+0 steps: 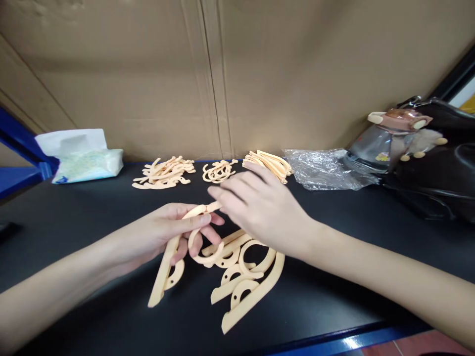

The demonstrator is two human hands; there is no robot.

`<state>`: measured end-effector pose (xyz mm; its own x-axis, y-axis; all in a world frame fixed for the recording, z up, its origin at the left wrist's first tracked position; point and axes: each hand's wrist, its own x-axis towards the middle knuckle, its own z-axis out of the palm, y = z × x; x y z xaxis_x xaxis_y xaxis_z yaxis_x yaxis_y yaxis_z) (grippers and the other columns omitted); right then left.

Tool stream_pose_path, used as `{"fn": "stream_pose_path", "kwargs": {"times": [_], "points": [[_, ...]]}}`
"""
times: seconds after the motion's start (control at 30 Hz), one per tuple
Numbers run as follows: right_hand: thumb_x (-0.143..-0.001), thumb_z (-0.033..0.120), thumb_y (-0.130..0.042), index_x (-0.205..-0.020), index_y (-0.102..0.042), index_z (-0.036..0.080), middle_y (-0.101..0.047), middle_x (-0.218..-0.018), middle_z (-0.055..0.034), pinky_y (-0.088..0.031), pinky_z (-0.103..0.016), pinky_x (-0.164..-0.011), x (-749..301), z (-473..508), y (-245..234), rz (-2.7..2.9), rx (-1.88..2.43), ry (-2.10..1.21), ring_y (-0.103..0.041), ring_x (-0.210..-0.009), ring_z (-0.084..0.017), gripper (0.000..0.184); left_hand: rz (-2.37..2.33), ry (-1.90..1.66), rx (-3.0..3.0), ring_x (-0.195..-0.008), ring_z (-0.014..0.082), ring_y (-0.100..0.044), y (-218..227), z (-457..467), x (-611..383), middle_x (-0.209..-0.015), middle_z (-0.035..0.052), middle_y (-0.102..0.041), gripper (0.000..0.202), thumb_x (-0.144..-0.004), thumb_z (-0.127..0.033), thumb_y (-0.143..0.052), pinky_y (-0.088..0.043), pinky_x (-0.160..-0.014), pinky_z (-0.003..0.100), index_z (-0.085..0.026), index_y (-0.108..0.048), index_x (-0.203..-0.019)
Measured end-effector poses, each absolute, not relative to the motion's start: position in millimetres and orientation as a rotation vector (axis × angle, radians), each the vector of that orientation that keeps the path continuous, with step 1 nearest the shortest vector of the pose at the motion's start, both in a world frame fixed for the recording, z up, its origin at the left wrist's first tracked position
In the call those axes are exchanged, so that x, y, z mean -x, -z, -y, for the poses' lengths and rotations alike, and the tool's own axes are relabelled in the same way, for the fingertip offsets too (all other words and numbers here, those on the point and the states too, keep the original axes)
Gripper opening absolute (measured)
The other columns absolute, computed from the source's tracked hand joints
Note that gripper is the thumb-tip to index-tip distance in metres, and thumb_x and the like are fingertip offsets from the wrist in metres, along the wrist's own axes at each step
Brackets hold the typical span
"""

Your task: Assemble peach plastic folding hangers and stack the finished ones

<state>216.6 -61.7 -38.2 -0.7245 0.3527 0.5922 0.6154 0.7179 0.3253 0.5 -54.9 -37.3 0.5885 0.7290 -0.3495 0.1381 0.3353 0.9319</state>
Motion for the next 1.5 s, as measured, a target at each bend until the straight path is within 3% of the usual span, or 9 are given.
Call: {"fn": "stream_pose_path", "kwargs": {"times": [0.1,0.2,0.53,0.83,1.03,1.13,1.23,1.37,1.5], "points": [[-0.096,0.007,-0.040,-0.098,-0.068,0.005,-0.071,-0.089,-0.0123,-0.050,-0.039,-0.079,-201,66,36,2.524,0.575,0.816,-0.064,-0.081,-0.022,0.028,-0.805,-0.419,-1.161,-0.041,0.0057,-0.051,36,64,-4,-0.056,0.0033,-0.065,0.030,-0.093,-0.035,-0.060,-0.038,-0.036,0.009,-0.011,-0.075,-0.081],[-0.096,0.009,-0.041,-0.100,-0.068,0.003,-0.068,-0.081,-0.0103,-0.048,-0.034,-0.064,-193,69,37,2.555,0.569,0.829,-0.061,-0.071,-0.021,0.028,-0.768,-0.416,-1.161,-0.036,0.0033,-0.045,33,69,-3,-0.050,0.0018,-0.060,0.038,-0.090,-0.041,-0.062,-0.036,-0.035,0.007,-0.010,-0.076,-0.074],[-0.097,0.007,-0.038,-0.116,-0.059,0.000,-0.067,-0.090,-0.0115,-0.051,-0.030,-0.064,-198,75,37,2.678,0.645,0.751,-0.063,-0.077,-0.019,0.030,-0.866,-0.377,-1.085,-0.031,0.0052,-0.045,28,69,3,-0.043,0.0015,-0.055,0.039,-0.095,-0.032,-0.054,-0.037,-0.032,0.008,-0.011,-0.075,-0.071],[-0.095,0.004,-0.036,-0.106,-0.060,0.001,-0.060,-0.077,-0.0084,-0.041,-0.030,-0.053,-194,68,52,2.597,0.742,1.174,-0.057,-0.064,-0.018,0.027,-0.990,-0.563,-1.103,-0.031,0.0028,-0.037,35,65,-1,-0.045,-0.0036,-0.051,0.029,-0.092,-0.035,-0.060,-0.033,-0.028,0.007,-0.012,-0.068,-0.076],[-0.083,-0.004,-0.040,-0.090,-0.057,0.010,-0.060,-0.072,-0.0055,-0.027,-0.029,-0.044,-186,53,55,2.753,1.098,0.783,-0.055,-0.052,-0.016,0.024,-1.234,-0.669,-1.217,-0.032,0.0065,-0.039,41,74,-10,-0.046,-0.0056,-0.053,0.019,-0.092,-0.025,-0.057,-0.031,-0.024,0.011,-0.017,-0.054,-0.075],[-0.087,0.003,-0.044,-0.101,-0.058,0.011,-0.067,-0.077,-0.0073,-0.027,-0.028,-0.047,-200,28,40,2.652,1.329,0.520,-0.059,-0.055,-0.017,0.021,-1.184,-0.691,-1.268,-0.042,0.0081,-0.049,39,75,-8,-0.070,0.0019,-0.069,0.021,-0.088,-0.032,-0.063,-0.034,-0.028,0.013,-0.016,-0.056,-0.077],[-0.097,0.014,-0.037,-0.098,-0.060,0.013,-0.068,-0.087,-0.0116,-0.033,-0.027,-0.054,-224,-7,29,2.348,1.484,0.456,-0.061,-0.066,-0.019,0.023,-1.145,-0.757,-1.340,-0.053,0.0082,-0.052,37,72,-3,-0.083,0.0058,-0.073,0.026,-0.084,-0.041,-0.068,-0.038,-0.038,0.012,-0.016,-0.065,-0.082],[-0.100,0.018,-0.031,-0.107,-0.060,0.016,-0.066,-0.099,-0.0110,-0.042,-0.025,-0.068,-253,-42,32,2.232,1.510,0.393,-0.062,-0.078,-0.016,0.030,-1.149,-0.839,-1.398,-0.056,0.0061,-0.045,40,64,3,-0.079,0.0018,-0.067,0.031,-0.081,-0.048,-0.070,-0.039,-0.048,0.013,-0.017,-0.072,-0.080],[-0.101,0.030,-0.033,-0.122,-0.057,0.010,-0.064,-0.111,-0.0166,-0.044,-0.030,-0.086,-265,-49,40,2.210,1.451,0.258,-0.060,-0.101,-0.021,0.038,-1.156,-0.868,-1.274,-0.050,0.0069,-0.033,49,58,4,-0.056,-0.0049,-0.045,0.041,-0.080,-0.054,-0.069,-0.033,-0.044,0.015,-0.017,-0.058,-0.067]]}}
